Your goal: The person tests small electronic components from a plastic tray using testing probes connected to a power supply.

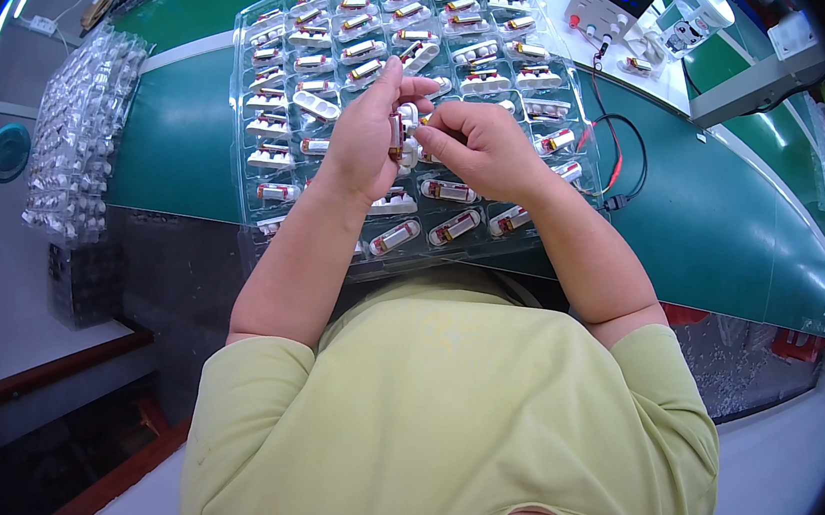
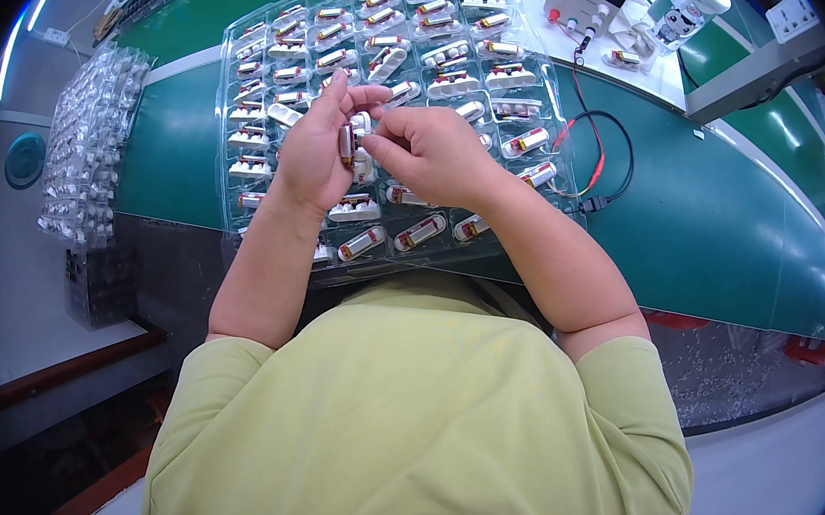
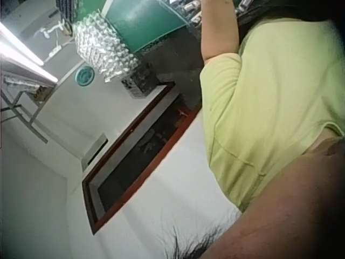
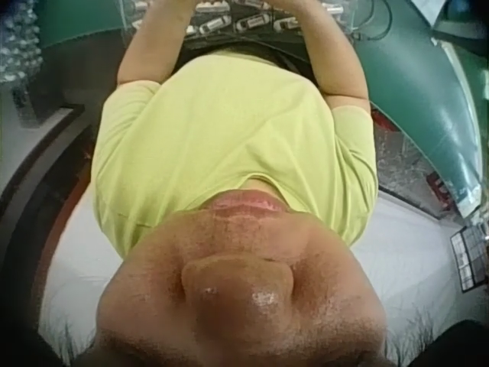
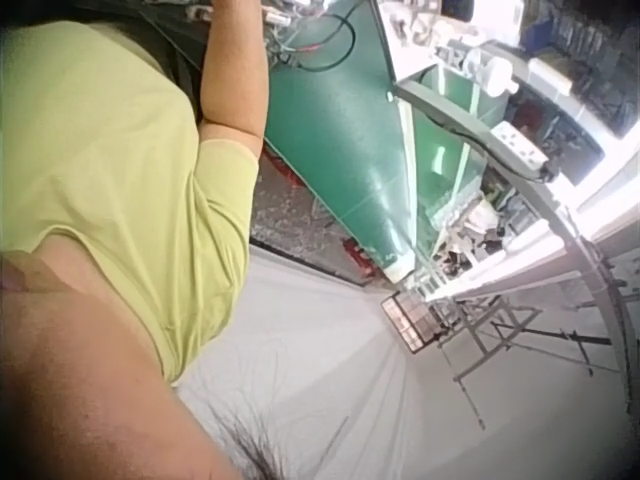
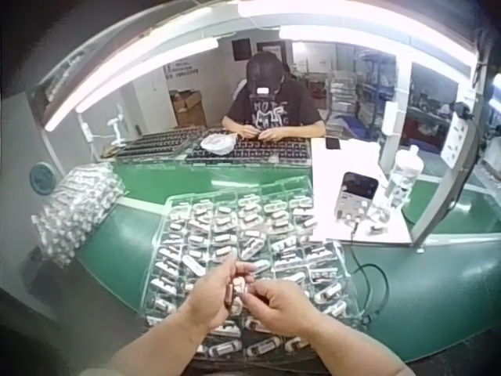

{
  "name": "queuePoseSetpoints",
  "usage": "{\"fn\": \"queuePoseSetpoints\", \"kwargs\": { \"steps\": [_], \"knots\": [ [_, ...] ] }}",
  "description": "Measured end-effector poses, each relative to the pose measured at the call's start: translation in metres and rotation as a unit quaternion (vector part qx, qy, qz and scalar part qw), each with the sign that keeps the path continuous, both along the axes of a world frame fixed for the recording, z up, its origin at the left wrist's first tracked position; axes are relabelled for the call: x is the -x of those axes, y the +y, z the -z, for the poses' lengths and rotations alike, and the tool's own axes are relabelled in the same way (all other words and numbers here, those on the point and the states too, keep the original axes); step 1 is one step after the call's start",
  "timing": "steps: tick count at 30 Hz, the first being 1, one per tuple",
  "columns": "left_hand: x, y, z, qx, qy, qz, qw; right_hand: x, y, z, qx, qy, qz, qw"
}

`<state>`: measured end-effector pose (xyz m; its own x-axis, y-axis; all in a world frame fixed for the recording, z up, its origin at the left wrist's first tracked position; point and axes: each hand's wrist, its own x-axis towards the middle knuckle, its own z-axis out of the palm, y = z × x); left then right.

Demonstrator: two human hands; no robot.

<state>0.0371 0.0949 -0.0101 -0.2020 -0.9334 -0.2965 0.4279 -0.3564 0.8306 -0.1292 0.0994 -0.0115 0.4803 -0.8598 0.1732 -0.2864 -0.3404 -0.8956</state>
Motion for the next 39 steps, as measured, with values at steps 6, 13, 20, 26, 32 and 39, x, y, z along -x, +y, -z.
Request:
{"fn": "queuePoseSetpoints", "kwargs": {
  "steps": [6,13,20,26,32,39],
  "knots": [
    [0.007,0.003,-0.001,0.008,-0.026,-0.026,0.999,0.001,0.000,-0.002,-0.015,0.049,-0.005,0.999],
    [0.031,0.017,0.026,0.251,-0.340,-0.067,0.904,0.003,0.000,-0.001,0.001,0.055,-0.031,0.998],
    [-0.011,-0.001,0.012,0.236,-0.346,-0.015,0.908,0.010,-0.008,-0.001,-0.036,0.081,0.035,0.995],
    [-0.045,0.009,0.004,0.206,-0.735,0.048,0.644,0.013,-0.014,0.000,0.314,0.045,0.134,0.939],
    [-0.034,0.013,0.007,0.223,-0.764,0.031,0.605,0.009,-0.014,-0.004,0.396,-0.010,0.141,0.907],
    [-0.031,0.021,-0.007,0.178,-0.715,0.037,0.675,0.010,-0.013,-0.005,0.421,-0.059,0.119,0.897]
  ]
}}
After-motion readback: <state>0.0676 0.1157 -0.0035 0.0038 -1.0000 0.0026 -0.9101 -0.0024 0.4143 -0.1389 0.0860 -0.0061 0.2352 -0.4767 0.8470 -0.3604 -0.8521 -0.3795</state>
